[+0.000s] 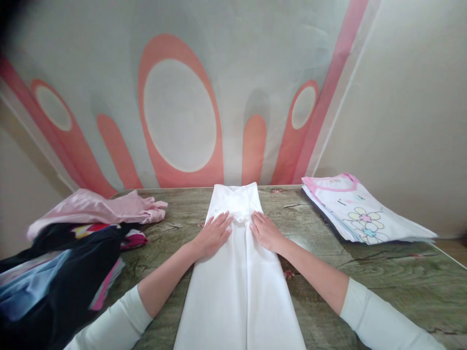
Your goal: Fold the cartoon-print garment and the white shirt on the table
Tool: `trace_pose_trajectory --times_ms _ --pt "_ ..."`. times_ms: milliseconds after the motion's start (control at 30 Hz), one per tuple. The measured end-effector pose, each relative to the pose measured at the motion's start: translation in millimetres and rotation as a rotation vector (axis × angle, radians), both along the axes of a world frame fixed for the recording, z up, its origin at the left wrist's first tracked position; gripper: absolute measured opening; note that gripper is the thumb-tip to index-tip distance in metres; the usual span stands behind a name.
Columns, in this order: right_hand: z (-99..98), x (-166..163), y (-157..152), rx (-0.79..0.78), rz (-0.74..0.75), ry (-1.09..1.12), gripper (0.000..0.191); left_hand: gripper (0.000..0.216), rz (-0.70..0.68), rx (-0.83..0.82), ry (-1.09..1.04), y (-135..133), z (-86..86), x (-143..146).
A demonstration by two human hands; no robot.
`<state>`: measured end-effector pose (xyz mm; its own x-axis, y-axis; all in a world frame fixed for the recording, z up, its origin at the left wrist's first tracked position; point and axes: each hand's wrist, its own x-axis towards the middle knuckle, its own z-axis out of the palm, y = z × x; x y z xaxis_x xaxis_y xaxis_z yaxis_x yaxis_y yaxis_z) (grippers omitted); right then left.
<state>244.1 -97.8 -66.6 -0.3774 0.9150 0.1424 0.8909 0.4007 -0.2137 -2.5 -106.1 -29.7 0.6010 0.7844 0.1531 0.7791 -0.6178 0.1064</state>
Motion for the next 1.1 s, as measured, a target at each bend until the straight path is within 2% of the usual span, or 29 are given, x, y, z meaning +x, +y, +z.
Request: trace_pose_trajectory --times_ms 167,400,533,633,733,867,1000,1100 --pt "3.0 2.0 -10.3 0.004 -0.019 -0.014 0.058 0.055 -0.039 0.016 0.073 -9.2 -3.0 -0.8" --pt "9.3 18.1 8.4 -0.054 -0.031 -0.041 0.053 0.056 -0.065 0.014 0.085 16.7 -5.8 7.9" --pt "13.7 26.5 20.6 -0.048 -0.063 -0.053 0.050 0.055 -0.059 -0.018 0.071 28.5 -0.2 20.4" --pt "16.6 29.5 19.1 0.015 -0.088 -0.032 0.046 0.053 -0.040 -0.006 0.053 19.4 6.1 25.9" --pt "17.5 28.0 1.4 0.066 -0.056 0.005 0.045 0.050 -0.091 -0.035 0.041 -6.4 9.2 22.0" --pt "18.6 20.7 -46.3 0.025 0.057 0.064 0.049 0.049 -0.161 -0.104 0.071 -46.7 11.5 1.0" --pt "20.5 16.5 -98.2 -0.046 0.145 0.118 0.054 0.050 -0.126 -0.113 0.093 -77.3 15.3 -25.9" --pt "19.9 17.9 -121.7 -0.057 0.145 0.116 0.057 0.053 -0.083 -0.131 0.095 -95.5 17.9 -41.2"
